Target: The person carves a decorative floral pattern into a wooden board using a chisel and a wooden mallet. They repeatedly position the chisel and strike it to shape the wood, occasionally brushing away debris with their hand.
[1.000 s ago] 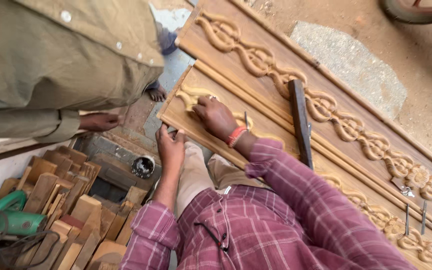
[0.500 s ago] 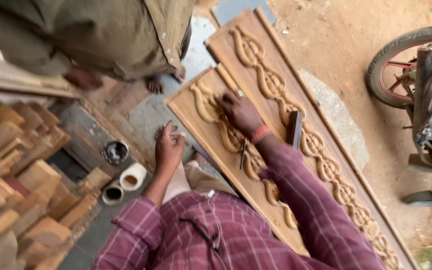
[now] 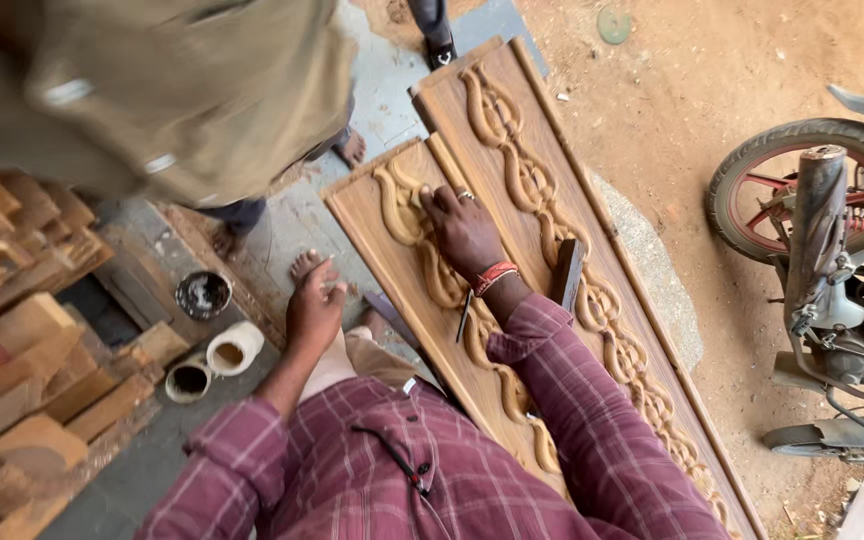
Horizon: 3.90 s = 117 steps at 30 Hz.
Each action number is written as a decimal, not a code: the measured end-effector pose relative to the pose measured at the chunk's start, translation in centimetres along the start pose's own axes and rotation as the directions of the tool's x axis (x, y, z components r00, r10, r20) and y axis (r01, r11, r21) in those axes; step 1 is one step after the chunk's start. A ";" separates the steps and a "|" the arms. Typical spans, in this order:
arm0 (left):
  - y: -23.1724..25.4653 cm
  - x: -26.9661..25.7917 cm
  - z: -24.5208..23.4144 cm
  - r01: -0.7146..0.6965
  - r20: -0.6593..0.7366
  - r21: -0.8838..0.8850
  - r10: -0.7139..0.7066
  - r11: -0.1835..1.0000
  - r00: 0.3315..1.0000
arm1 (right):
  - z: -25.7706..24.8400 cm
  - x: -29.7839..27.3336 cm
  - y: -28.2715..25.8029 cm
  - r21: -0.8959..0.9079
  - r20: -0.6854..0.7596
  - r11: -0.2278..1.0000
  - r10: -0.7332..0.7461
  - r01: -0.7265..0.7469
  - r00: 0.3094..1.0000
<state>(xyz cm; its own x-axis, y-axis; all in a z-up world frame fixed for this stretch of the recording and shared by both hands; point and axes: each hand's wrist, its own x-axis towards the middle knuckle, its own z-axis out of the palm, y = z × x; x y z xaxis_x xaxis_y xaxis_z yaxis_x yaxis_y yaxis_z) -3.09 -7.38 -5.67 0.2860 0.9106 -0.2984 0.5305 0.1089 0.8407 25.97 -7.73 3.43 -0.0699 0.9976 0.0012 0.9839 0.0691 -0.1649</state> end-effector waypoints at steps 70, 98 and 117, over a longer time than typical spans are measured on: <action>17.2 -0.3 6.0 -0.519 0.673 0.342 0.182 0.783 0.717 | -6.1 -14.7 7.4 0.673 0.077 0.509 0.674 -0.537 0.735; 19.8 15.4 -3.7 0.239 0.251 -0.366 -0.152 0.900 0.956 | -3.6 -24.1 2.5 0.729 0.677 -0.620 0.716 -0.291 0.170; 23.0 24.0 -1.3 -0.306 0.403 0.354 0.152 0.884 0.903 | -16.0 3.1 6.2 0.529 0.270 0.594 0.560 -0.606 0.784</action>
<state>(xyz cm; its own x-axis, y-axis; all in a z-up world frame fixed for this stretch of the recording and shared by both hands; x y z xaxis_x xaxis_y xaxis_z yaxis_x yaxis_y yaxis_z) 14.94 17.45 7.04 0.6599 0.6780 -0.3237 0.6635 -0.3237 0.6745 34.46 -4.10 18.18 0.4515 0.8176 -0.3574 0.5394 -0.5692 -0.6206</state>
